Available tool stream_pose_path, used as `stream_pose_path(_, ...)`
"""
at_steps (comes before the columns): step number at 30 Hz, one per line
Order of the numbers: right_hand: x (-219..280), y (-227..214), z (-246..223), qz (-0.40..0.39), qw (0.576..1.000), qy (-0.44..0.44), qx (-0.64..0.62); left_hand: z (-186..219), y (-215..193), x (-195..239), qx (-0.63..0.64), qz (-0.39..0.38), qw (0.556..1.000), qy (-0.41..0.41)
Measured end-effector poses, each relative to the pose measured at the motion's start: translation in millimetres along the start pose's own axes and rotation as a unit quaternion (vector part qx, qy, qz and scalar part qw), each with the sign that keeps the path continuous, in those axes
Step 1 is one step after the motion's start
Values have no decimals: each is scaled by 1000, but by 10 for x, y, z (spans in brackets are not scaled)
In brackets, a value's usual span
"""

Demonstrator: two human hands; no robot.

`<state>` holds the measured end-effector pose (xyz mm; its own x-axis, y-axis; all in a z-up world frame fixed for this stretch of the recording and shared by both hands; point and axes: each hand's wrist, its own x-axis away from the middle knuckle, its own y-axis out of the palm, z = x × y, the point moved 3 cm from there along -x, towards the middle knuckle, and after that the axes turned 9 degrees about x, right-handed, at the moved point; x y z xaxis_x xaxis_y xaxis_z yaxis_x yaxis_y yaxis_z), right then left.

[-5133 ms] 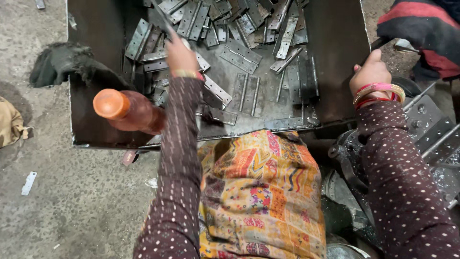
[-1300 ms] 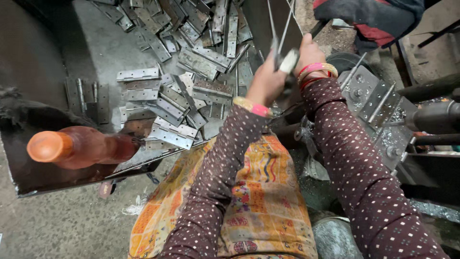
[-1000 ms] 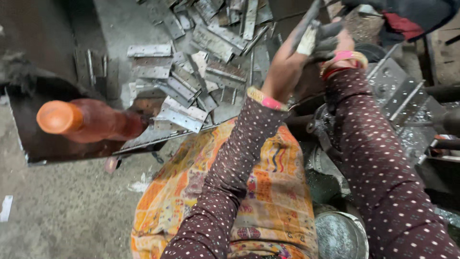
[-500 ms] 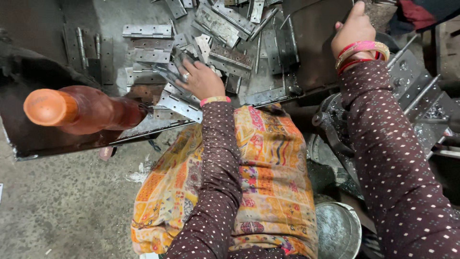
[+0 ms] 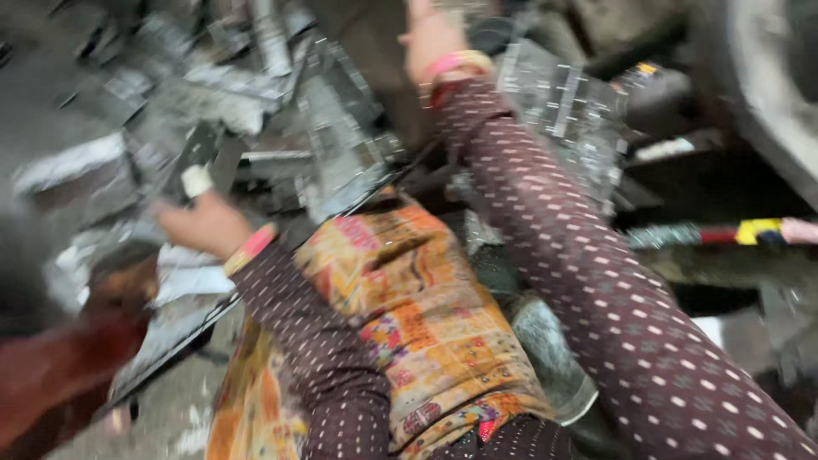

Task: The person operates a punching or drilling machine by placing metal hinge plates into a jig, pressing them to process the holes, removing them, and then sorting or gathering the finished components into a large metal bin.

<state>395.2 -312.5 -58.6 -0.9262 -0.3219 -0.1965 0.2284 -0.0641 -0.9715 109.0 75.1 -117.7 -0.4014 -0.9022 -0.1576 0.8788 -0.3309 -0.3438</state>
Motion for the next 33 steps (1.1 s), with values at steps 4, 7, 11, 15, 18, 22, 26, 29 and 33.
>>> stream_pose_path(4, 40, -707, -381, -153, 981, 122, 5, 49, -55, 146, 350, -78, 933, -32)
stream_pose_path(7, 355, -1455, -805, -1, 997, 60, 55, 226, -143, 259, 419, -87, 900, -86)
stream_pose_path(11, 1524, -2304, -1361, 121, 989, -43, -74, 443, -350, 349, 482, -98, 860, -138)
stream_pose_path(15, 2605, -2940, -948, 48, 997, -49, -23, 850, -350, 427, 534, -143, 818, -158)
stream_pose_path(18, 3188, -3106, -84, 37, 998, 54, 11, 1254, -384, 591, 565, -195, 784, -166)
stream_pose_path(22, 3853, -2630, 659, -136, 971, 196, 0, 1892, -347, 1154, 567, -286, 758, -147)
stream_pose_path(26, 4402, -1997, 744, -263, 884, 247, -296, 2548, -560, 1910, 414, -395, 816, 88)
stream_pose_path(29, 4545, -1861, 729, -273, 812, 297, -422, 2876, -694, 2550, 211, -397, 777, 440)
stream_pose_path(33, 4413, -1846, 686, -268, 926, 210, -161, 2800, -333, 3357, 71, -439, 636, 631)
